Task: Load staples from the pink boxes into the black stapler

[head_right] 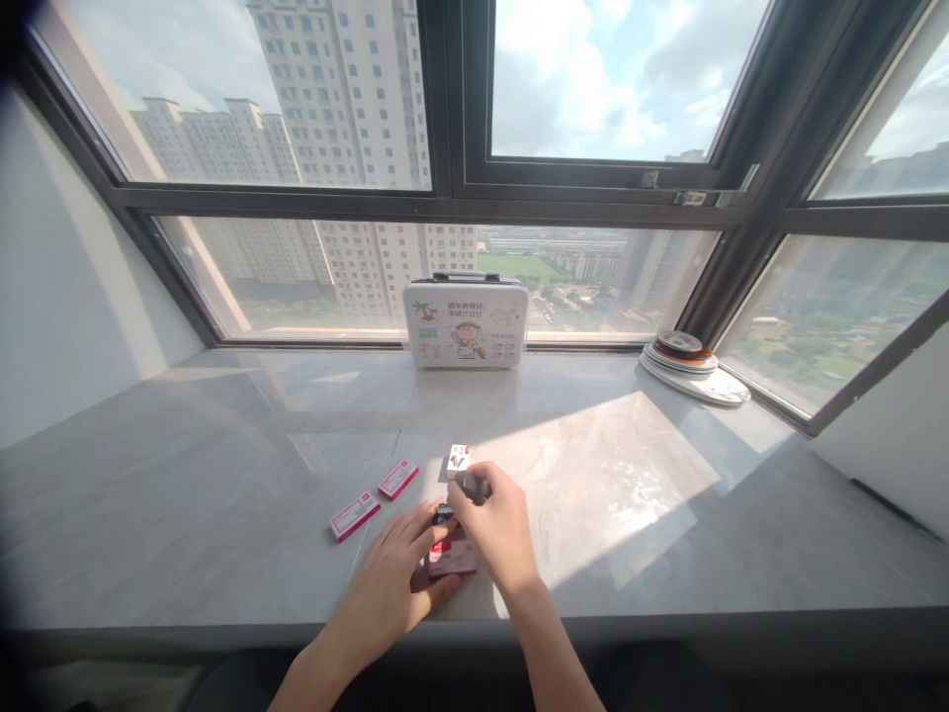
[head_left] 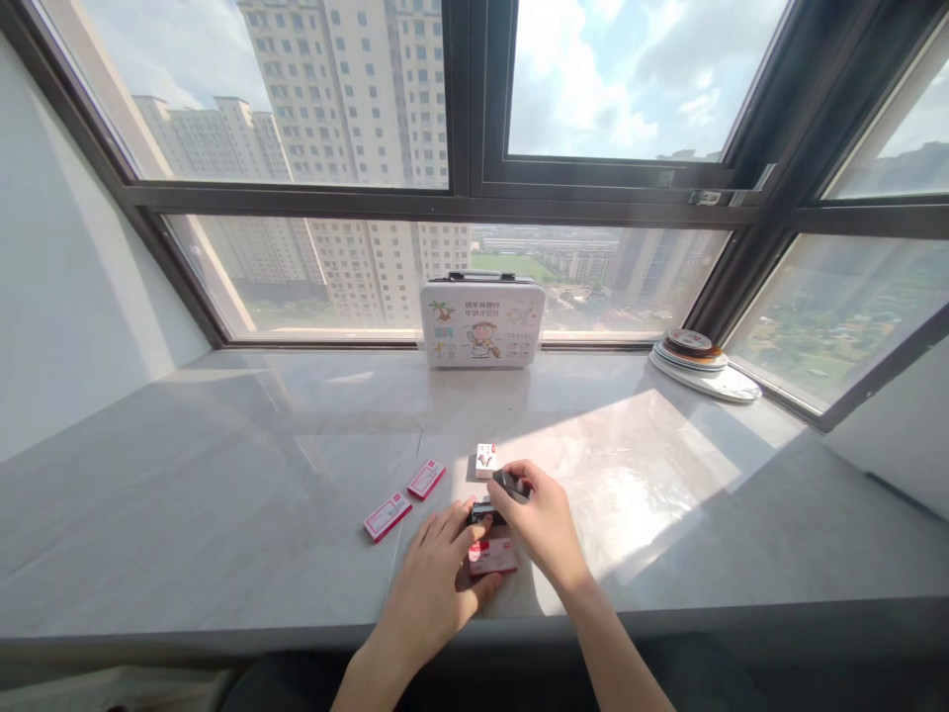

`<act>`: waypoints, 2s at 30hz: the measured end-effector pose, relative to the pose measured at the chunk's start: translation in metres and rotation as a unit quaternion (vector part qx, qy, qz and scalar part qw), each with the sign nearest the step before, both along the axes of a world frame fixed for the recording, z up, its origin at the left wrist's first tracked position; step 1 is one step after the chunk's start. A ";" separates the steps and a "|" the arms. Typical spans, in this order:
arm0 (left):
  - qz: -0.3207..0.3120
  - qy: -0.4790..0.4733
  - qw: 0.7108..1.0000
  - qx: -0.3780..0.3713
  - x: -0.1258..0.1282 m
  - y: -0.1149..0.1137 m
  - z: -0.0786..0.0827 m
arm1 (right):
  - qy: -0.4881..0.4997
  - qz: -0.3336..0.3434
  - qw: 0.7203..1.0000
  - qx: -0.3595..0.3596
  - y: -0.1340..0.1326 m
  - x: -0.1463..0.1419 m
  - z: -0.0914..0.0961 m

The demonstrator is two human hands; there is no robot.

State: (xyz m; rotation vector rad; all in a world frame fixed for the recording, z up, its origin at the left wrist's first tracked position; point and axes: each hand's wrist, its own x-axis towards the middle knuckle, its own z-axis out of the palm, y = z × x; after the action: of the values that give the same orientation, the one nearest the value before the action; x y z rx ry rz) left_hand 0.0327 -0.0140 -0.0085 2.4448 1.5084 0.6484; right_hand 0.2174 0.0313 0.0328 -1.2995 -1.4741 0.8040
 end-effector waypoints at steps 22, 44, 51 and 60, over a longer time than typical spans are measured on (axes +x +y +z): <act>-0.007 -0.123 0.989 -0.079 -0.021 0.010 -0.004 | 0.040 0.144 0.971 -0.188 -0.038 0.030 -0.047; -0.009 -0.142 0.986 -0.083 -0.025 0.012 -0.008 | 0.101 0.082 0.985 -0.117 -0.016 -0.014 -0.041; 0.007 -0.128 0.989 -0.070 -0.025 0.010 -0.007 | -0.078 0.089 0.993 0.000 -0.017 -0.017 -0.008; 0.002 -0.159 0.985 -0.067 -0.028 0.009 -0.007 | -0.260 0.171 0.949 -0.043 -0.033 0.005 -0.013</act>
State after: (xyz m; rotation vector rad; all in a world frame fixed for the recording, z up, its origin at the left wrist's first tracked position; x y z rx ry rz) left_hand 0.0045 -0.0046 -0.0159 2.1184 1.3809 0.8604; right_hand 0.2225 -0.0018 0.0198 -1.4088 -2.1490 0.7841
